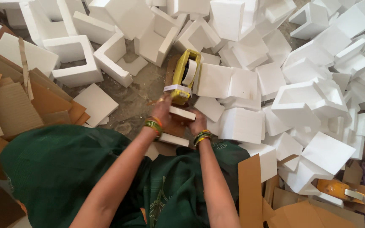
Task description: The person sits on the floor and assembles small cardboard boxes by inserting white foam inserts into the box structure. They use a handheld tape dispenser to secure the cardboard flaps and foam pieces together, repeating the process for multiple units.
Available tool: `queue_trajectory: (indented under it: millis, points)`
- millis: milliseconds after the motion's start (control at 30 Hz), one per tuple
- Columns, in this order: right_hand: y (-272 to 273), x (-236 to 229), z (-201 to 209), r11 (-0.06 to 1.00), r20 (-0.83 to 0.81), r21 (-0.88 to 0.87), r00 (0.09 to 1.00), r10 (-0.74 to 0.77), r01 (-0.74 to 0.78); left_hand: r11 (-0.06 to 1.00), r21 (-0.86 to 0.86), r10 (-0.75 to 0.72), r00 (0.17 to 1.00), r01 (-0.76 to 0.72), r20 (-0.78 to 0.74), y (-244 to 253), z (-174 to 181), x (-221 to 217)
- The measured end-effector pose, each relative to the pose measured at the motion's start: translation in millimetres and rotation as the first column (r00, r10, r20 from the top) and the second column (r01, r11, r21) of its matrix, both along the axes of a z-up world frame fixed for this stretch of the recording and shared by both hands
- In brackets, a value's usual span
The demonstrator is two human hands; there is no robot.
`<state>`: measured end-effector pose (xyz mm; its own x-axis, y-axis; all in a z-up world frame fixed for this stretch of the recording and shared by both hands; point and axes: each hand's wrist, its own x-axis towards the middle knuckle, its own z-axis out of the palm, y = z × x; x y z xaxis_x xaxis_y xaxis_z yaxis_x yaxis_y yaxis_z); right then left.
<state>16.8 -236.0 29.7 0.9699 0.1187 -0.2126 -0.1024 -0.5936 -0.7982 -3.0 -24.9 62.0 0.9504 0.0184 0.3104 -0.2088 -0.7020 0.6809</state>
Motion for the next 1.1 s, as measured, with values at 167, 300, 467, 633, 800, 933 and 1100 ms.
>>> queue_trajectory:
  millis: [167, 300, 467, 633, 800, 933, 1100]
  points:
    - [-20, 8, -69, 0.993, -0.086, -0.117, 0.995, -0.04, 0.03, 0.98, -0.187, -0.108, 0.977, 0.073, -0.186, 32, -20, -15]
    - [-37, 42, -26, 0.885, 0.113, -0.452, 0.978, 0.176, -0.108, 0.981, -0.191, -0.071, 0.974, 0.029, -0.217, 28, -15, -16]
    - [18, 79, 56, 0.996, 0.093, 0.036, 0.992, -0.084, 0.081, 0.987, -0.153, -0.077, 0.975, 0.045, -0.209, 23, -12, -15]
    - [66, 74, 100, 0.958, -0.101, 0.187, 0.974, -0.202, 0.217, 0.984, -0.168, -0.091, 0.974, 0.056, -0.207, 27, -5, -16]
    - [49, -14, 85, 0.86, -0.163, 0.49, 0.984, -0.066, 0.139, 0.985, -0.153, -0.114, 0.973, 0.083, -0.203, 24, -16, -12]
    - [49, -54, 39, 0.99, -0.233, 0.141, 0.971, 0.048, -0.015, 0.976, -0.193, -0.115, 0.991, 0.101, -0.064, 27, -26, -9]
    - [53, -22, -4, 0.984, -0.354, -0.114, 0.931, 0.087, -0.135, 0.98, -0.173, -0.131, 0.978, 0.102, -0.165, 26, -39, -9]
